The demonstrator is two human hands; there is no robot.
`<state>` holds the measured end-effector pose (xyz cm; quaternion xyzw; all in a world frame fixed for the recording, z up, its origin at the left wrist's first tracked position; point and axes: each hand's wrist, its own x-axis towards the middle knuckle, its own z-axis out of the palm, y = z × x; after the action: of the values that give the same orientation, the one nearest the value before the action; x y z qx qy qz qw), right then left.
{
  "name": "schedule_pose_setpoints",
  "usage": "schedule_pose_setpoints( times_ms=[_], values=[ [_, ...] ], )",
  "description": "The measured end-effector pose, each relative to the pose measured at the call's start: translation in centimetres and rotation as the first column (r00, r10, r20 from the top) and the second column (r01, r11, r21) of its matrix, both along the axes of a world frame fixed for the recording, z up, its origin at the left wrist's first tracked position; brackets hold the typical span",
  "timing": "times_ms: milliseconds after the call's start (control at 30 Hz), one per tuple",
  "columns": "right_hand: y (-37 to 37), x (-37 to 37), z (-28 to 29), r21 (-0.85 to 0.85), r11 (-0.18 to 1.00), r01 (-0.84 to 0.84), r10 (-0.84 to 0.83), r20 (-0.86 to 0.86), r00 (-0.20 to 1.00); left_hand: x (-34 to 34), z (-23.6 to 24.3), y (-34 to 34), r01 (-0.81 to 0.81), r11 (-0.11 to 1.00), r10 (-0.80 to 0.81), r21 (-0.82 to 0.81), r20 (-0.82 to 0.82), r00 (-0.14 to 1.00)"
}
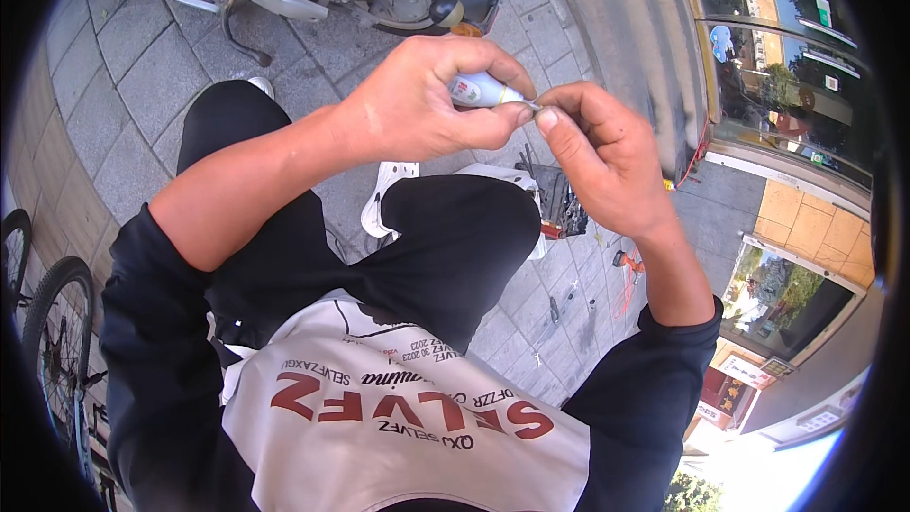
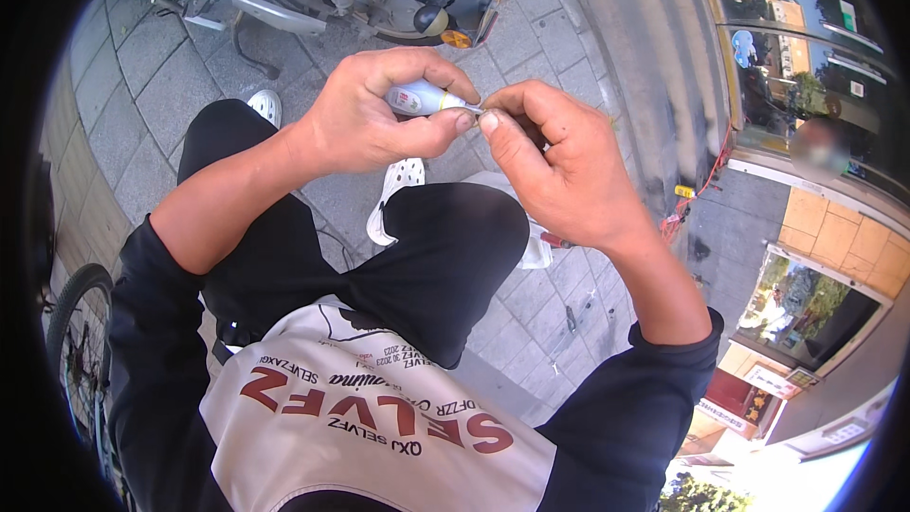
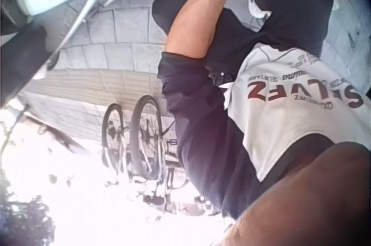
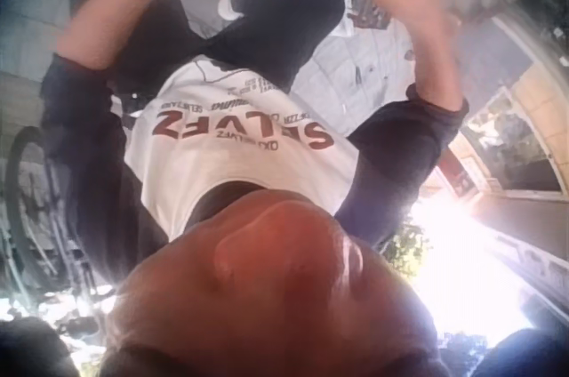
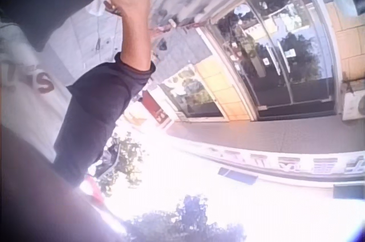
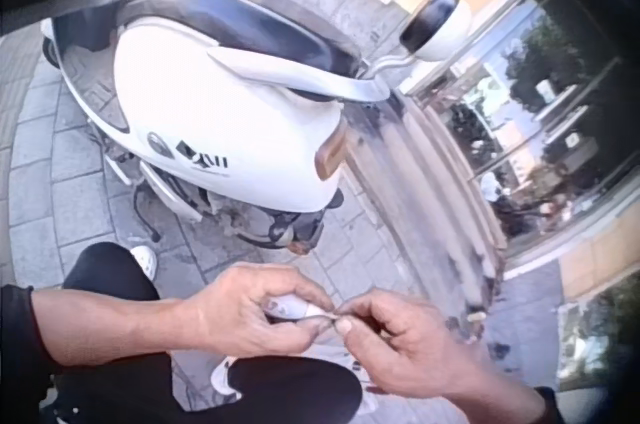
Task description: The person works on the rear of a white scooter, repeatedly handling a small round reflector and applying a substance from a small tube. They wipe the area with a cloth and continue adjusting the reflector and surrounding parts.
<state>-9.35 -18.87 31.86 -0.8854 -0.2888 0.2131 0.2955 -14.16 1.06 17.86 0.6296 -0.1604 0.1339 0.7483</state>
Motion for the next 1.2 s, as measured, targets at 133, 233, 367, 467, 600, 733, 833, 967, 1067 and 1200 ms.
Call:
schedule_pose_setpoints(
  times_ms=[133, 233, 367, 467, 600, 733, 833, 967, 1067, 1200],
  values=[
    [-0.7, -0.3, 0.0, 0.006, 0.999, 0.047, -0.047, -0.007, 0.999, -0.2, 0.3, -0.3, 0.065, 0.997, -0.068, -0.045, -0.077, 0.995],
    [-0.8, -0.8, 0.1, 0.029, 0.995, 0.097, -0.095, -0.049, 0.994, -0.5, 0.5, -0.3, 0.042, 0.999, -0.044, -0.017, -0.095, 0.995],
    [-1.1, -1.0, 0.0, 0.048, 0.994, 0.093, -0.090, -0.060, 0.994, -0.6, 0.3, -0.4, 0.013, 1.000, -0.012, 0.014, -0.076, 0.997],
    [-1.0, -1.5, 0.6, 0.097, 0.970, 0.224, -0.209, -0.138, 0.968, -0.3, -0.1, -0.8, 0.011, 0.999, -0.014, -0.051, -0.059, 0.998],
    [-1.5, -1.2, 0.5, 0.115, 0.964, 0.239, -0.227, -0.110, 0.968, -0.4, 0.2, -0.5, 0.058, 0.996, -0.066, -0.061, -0.144, 0.987],
    [-1.3, -1.0, -0.4, 0.142, 0.975, 0.169, -0.164, -0.048, 0.985, -0.4, 0.3, -0.5, 0.061, 0.996, -0.072, -0.069, -0.176, 0.982],
    [-1.2, -1.0, -0.8, 0.151, 0.975, 0.165, -0.163, -0.025, 0.986, -0.3, 0.4, -0.5, 0.053, 0.997, -0.062, -0.054, -0.180, 0.982],
    [-1.4, -1.1, -0.7, 0.163, 0.953, 0.257, -0.248, -0.074, 0.966, -0.2, -0.1, -0.3, 0.042, 0.999, -0.045, -0.025, -0.130, 0.990],
    [-2.0, -0.9, -0.8, 0.188, 0.930, 0.315, -0.308, -0.065, 0.949, -0.3, 0.2, 0.0, 0.168, 0.980, -0.188, -0.108, -0.207, 0.960],
    [-3.2, -0.8, -2.4, 0.180, 0.936, 0.301, -0.281, -0.132, 0.951, 0.7, -0.6, -0.5, 0.198, 0.934, -0.279, -0.297, -0.262, 0.924]
  ],
)
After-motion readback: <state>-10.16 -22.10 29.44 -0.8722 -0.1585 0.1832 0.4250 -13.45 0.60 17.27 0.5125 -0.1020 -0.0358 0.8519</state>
